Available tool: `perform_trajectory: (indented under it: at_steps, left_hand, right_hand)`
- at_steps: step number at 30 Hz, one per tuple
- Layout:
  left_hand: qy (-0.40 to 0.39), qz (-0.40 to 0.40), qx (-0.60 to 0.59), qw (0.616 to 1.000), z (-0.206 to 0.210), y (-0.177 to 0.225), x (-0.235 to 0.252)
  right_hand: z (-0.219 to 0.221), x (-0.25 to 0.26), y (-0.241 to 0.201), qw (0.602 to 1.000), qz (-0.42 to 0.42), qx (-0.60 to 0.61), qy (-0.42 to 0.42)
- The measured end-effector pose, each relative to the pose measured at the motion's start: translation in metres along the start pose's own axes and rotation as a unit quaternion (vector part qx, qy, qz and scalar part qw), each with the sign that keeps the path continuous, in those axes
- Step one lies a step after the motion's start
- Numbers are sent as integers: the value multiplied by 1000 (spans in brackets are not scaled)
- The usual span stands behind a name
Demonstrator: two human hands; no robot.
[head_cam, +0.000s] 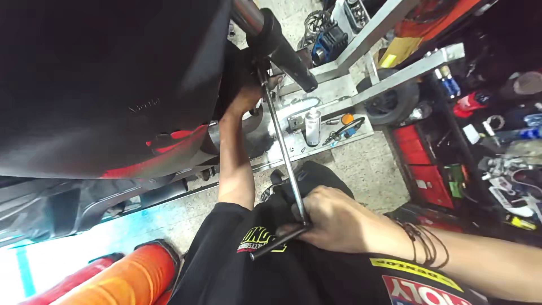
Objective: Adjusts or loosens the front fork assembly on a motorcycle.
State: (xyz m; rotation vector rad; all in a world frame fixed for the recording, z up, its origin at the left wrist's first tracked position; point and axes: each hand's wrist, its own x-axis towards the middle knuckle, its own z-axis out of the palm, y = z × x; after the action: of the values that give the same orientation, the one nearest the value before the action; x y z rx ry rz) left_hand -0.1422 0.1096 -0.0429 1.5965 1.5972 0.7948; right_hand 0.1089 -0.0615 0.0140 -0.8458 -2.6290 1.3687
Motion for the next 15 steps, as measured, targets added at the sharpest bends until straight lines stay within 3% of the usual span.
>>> perform_trajectory:
  at_steps: [3, 6, 10, 15]
  left_hand:
    - [-18, -20, -5, 1000, 2, 8, -6]
    - [60, 14, 59, 996, 6, 4, -4]
    - [26, -59, 135, 989, 3, 22, -18]
    - [53, 21, 38, 998, 5, 4, -3]
  right_hand:
    - [11, -2, 4, 995, -41, 40, 84]
    - [16, -5, 8, 989, -55, 55, 130]
    - [26, -1, 11, 982, -69, 89, 152]
    - [30, 5, 14, 976, -91, 126, 153]
